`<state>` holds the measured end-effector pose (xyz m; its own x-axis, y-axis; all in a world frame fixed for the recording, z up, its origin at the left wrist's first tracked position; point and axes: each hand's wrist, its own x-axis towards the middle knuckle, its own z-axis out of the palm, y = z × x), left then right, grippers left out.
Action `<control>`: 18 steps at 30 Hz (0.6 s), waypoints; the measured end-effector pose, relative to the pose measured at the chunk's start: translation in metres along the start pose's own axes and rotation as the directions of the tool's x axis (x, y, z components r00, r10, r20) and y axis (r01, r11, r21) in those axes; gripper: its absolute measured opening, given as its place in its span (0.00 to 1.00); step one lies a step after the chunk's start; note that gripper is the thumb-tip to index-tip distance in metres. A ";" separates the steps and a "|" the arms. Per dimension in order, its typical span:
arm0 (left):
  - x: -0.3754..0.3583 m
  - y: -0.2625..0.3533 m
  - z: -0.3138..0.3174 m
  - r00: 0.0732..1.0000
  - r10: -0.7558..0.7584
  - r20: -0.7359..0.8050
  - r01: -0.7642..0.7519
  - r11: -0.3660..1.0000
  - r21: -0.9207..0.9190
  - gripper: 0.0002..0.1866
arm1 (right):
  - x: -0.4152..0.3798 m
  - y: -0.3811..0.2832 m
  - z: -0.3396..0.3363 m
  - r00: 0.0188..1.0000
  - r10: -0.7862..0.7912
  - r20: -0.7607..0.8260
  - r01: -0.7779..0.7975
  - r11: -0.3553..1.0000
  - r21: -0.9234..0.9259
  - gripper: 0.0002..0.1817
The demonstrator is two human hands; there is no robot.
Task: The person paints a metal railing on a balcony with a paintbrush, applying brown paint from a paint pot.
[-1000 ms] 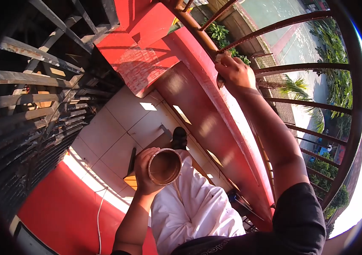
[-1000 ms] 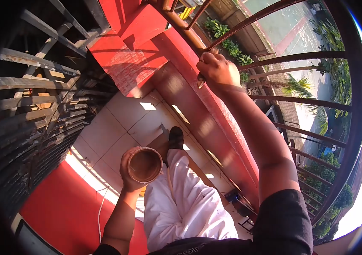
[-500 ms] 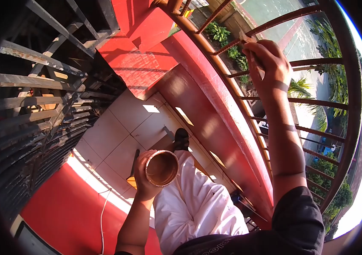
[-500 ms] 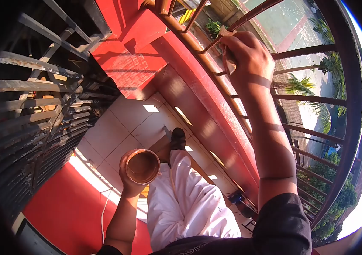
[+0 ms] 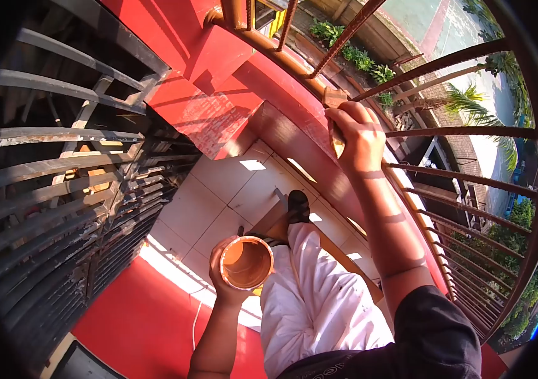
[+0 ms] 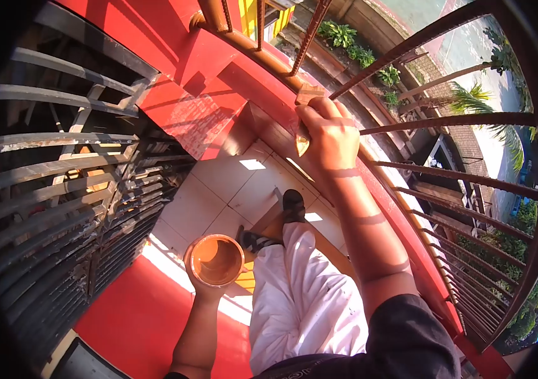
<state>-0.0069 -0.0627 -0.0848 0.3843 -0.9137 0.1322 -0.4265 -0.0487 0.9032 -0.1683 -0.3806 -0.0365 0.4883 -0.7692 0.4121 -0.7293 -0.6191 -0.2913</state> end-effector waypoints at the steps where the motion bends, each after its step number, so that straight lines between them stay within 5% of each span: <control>1: 0.004 0.004 -0.001 1.000 -0.009 0.020 0.008 0.999 0.032 0.64 | 0.001 0.008 0.011 0.998 -0.012 0.055 0.013 1.000 -0.016 0.12; 4: 0.002 0.000 0.005 0.997 -0.062 0.045 0.061 0.998 0.023 0.64 | 0.015 0.020 0.035 0.997 -0.043 0.072 0.043 0.999 -0.007 0.12; 7: 0.002 0.000 0.010 0.995 -0.062 0.084 0.056 0.996 0.064 0.64 | 0.015 0.032 0.061 0.975 0.117 0.187 -0.103 0.991 -0.084 0.11; 10: 0.004 0.005 0.016 0.993 -0.069 0.096 0.070 0.998 -0.007 0.63 | -0.004 0.021 0.044 0.989 0.042 0.142 -0.042 0.999 0.002 0.10; 15: 0.008 0.010 0.019 0.993 -0.014 0.114 0.014 1.000 0.001 0.62 | 0.014 0.025 0.049 0.989 0.148 0.015 -0.148 0.989 -0.023 0.09; 18: 0.009 0.011 0.020 0.993 -0.015 0.114 0.015 1.000 0.007 0.61 | 0.003 0.022 0.064 0.990 0.099 0.104 -0.096 0.995 -0.029 0.10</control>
<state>-0.0247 -0.0793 -0.0823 0.2950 -0.9529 0.0708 -0.4268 -0.0651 0.9020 -0.1528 -0.4067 -0.0971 0.4611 -0.8389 0.2893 -0.7866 -0.5373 -0.3044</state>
